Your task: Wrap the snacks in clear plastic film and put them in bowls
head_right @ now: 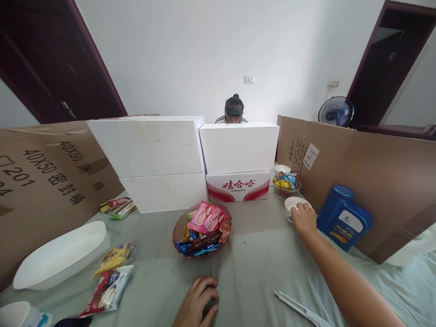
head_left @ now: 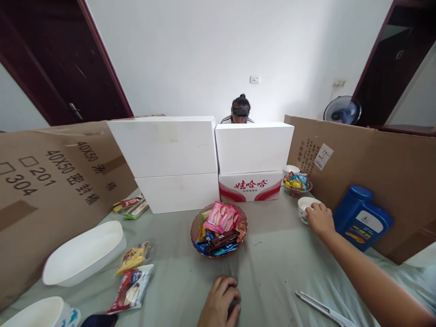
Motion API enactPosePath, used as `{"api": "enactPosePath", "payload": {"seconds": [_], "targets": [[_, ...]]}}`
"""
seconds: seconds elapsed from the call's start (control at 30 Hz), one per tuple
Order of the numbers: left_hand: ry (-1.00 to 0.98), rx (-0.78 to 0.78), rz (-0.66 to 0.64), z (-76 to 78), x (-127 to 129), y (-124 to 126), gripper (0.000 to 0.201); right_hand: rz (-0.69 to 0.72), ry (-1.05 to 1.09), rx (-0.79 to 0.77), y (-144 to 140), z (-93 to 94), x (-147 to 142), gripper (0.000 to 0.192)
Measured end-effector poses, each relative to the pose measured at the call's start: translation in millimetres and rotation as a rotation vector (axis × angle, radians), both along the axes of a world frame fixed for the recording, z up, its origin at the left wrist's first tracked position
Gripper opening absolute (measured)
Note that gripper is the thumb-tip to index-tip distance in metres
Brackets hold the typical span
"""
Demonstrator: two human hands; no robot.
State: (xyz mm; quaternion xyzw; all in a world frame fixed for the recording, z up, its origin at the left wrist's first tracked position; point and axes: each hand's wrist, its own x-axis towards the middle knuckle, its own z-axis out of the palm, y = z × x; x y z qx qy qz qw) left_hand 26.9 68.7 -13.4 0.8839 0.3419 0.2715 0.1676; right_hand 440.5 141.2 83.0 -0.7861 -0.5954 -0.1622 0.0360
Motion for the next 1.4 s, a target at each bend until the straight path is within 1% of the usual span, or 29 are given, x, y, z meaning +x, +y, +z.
{"api": "enactPosePath", "payload": {"seconds": [0.1, 0.17, 0.23, 0.3, 0.37, 0.43, 0.47, 0.53, 0.6, 0.63, 0.67, 0.7, 0.77, 0.8, 0.87, 0.97, 1.07, 1.2, 1.4], "targets": [[-0.002, 0.005, -0.004, 2.0, 0.4, -0.3, 0.013, -0.120, 0.038, 0.013, 22.2, -2.4, 25.0, 0.028], [-0.013, 0.005, -0.001, 4.4, 1.0, -2.0, 0.014, -0.162, 0.064, 0.026, 32.0, -6.4, 30.5, 0.031], [-0.027, -0.012, 0.015, 7.5, 2.1, -5.1, 0.017, -0.175, 0.077, 0.052, 36.7, -10.9, 27.7, 0.034], [-0.040, -0.048, 0.039, 10.8, 3.7, -8.8, 0.019, -0.172, 0.072, 0.090, 37.1, -15.8, 18.0, 0.038], [-0.053, -0.083, 0.066, 13.2, 5.6, -12.3, 0.021, -0.123, 0.061, 0.159, 35.9, -21.2, 2.5, 0.044], [-0.061, -0.103, 0.082, 14.0, 7.2, -14.5, 0.021, -0.012, 0.059, 0.222, 35.1, -26.8, -19.9, 0.045], [-0.061, -0.109, 0.090, 13.6, 7.7, -15.0, 0.020, 0.092, 0.078, 0.234, 34.8, -29.5, -34.1, 0.043], [-0.057, -0.110, 0.102, 11.6, 8.2, -15.3, 0.020, 0.390, 0.170, 0.206, 32.8, -33.6, -69.0, 0.039], [-0.047, -0.094, 0.110, 8.4, 8.2, -15.0, 0.021, 0.735, 0.307, 0.126, 27.3, -35.3, -109.3, 0.038], [-0.038, -0.083, 0.112, 6.7, 8.1, -14.9, 0.021, 0.870, 0.370, 0.088, 23.5, -35.2, -129.6, 0.038], [-0.029, -0.070, 0.115, 5.2, 8.1, -14.9, 0.021, 0.966, 0.415, 0.039, 19.4, -34.8, -148.6, 0.037], [-0.019, -0.059, 0.121, 3.9, 8.3, -15.0, 0.022, 1.018, 0.445, -0.001, 15.5, -34.2, -165.6, 0.034], [-0.005, -0.041, 0.131, 2.5, 8.9, -15.4, 0.021, 1.040, 0.465, -0.041, 9.4, -33.3, -191.0, 0.028], [-0.002, -0.034, 0.134, 2.4, 9.3, -15.6, 0.021, 1.026, 0.466, -0.046, 7.5, -33.1, -198.9, 0.025], [0.005, -0.024, 0.134, 3.2, 10.0, -15.9, 0.021, 0.987, 0.464, -0.051, 4.9, -33.1, -206.0, 0.019], [0.014, -0.017, 0.135, 5.3, 10.5, -15.5, 0.020, 0.939, 0.457, -0.065, -1.8, -32.7, -199.8, 0.013], [0.009, -0.005, 0.131, 6.8, 10.3, -15.2, 0.019, 0.899, 0.447, -0.070, -17.4, -30.8, -179.7, 0.013], [-0.011, 0.016, 0.116, 8.7, 10.2, -16.5, 0.019, 0.816, 0.438, -0.064, -50.0, -28.9, -138.0, 0.016], [-0.017, 0.017, 0.110, 11.7, 9.9, -15.8, 0.020, 0.645, 0.495, -0.016, -110.6, -30.7, -68.0, 0.022]]}}
